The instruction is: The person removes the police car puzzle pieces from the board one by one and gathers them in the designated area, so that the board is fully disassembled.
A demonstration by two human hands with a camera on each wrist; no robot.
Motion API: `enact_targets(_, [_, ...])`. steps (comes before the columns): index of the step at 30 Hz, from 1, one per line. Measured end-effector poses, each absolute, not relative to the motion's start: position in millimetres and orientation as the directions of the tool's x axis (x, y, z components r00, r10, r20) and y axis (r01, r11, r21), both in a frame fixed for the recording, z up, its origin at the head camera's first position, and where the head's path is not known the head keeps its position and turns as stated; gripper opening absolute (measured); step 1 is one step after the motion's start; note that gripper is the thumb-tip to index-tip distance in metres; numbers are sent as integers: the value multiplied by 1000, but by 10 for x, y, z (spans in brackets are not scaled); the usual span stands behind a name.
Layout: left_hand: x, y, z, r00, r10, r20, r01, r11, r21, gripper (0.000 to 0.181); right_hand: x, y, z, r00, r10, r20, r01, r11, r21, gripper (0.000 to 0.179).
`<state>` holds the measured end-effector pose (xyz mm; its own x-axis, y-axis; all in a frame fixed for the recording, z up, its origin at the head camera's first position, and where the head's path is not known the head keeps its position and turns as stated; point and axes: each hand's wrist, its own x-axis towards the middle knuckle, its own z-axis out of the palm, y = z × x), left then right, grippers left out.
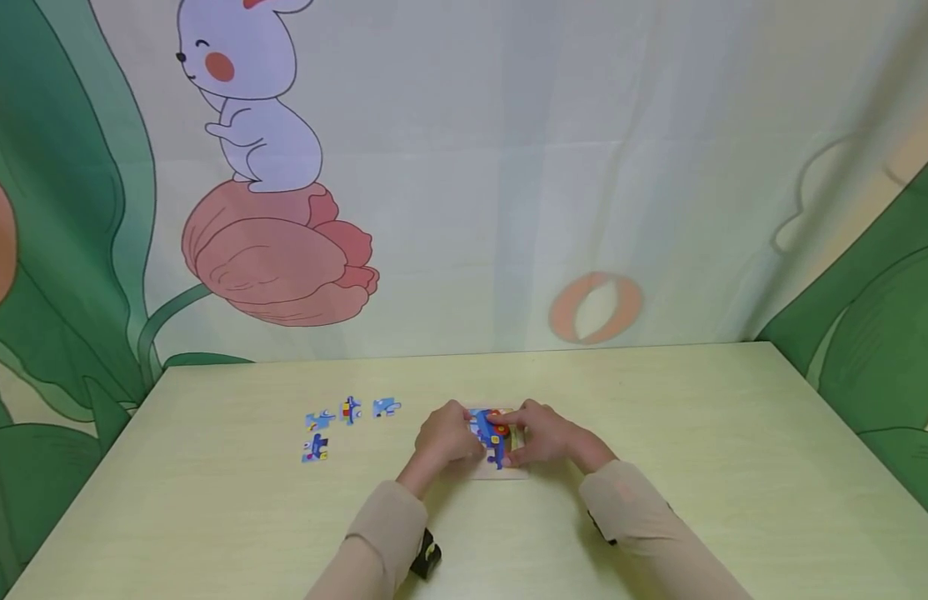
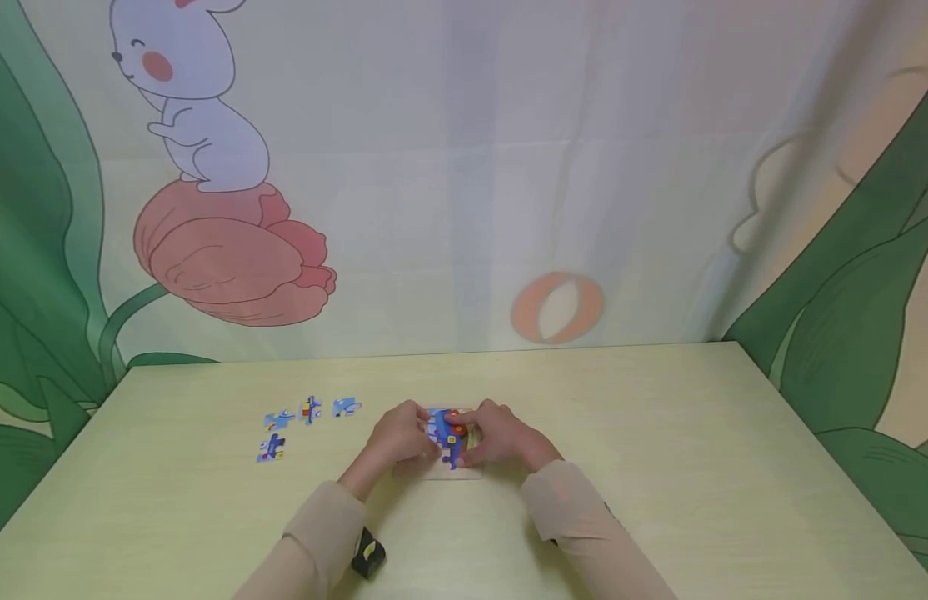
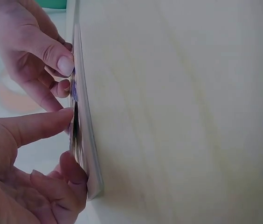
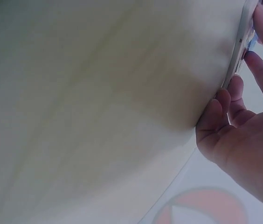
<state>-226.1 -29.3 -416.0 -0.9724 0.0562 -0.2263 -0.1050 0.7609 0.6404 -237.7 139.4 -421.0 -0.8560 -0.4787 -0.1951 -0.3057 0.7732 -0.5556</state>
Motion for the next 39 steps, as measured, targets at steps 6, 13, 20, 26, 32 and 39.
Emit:
enact_targets(6, [-2267, -319, -4185, -975, 118, -188, -59, 680, 731, 46, -2381, 1385, -4214, -854, -483, -191, -312, 771, -555, 59])
enact_targets(13, [-2285, -358, -4257, -975, 143, -171, -69, 538, 840, 39, -2391, 1401, -4213, -845, -504, -179, -338, 762, -552, 60])
enact_targets(20, [-2293, -406, -4255, -959, 140, -245, -151, 478, 865, 27, -2390, 1411, -4215, -840, -513, -179, -346, 759, -551, 61])
enact_targets(26, [-2317, -439, -4254, -958, 150, -244, -139, 503, 853, 19, -2389, 1401, -4208, -844, -500, -192, -333, 771, -543, 59])
enact_targets(32, [-2329, -439, -4263, -972, 158, -172, -58, 552, 832, 17, -2386, 1385, -4200, -854, -475, -211, -301, 783, -544, 59])
enact_targets(39, [-2344, -457, -4275, -971, 188, -146, -26, 524, 851, 18, -2387, 1387, -4182, -852, -479, -213, -305, 784, -541, 60])
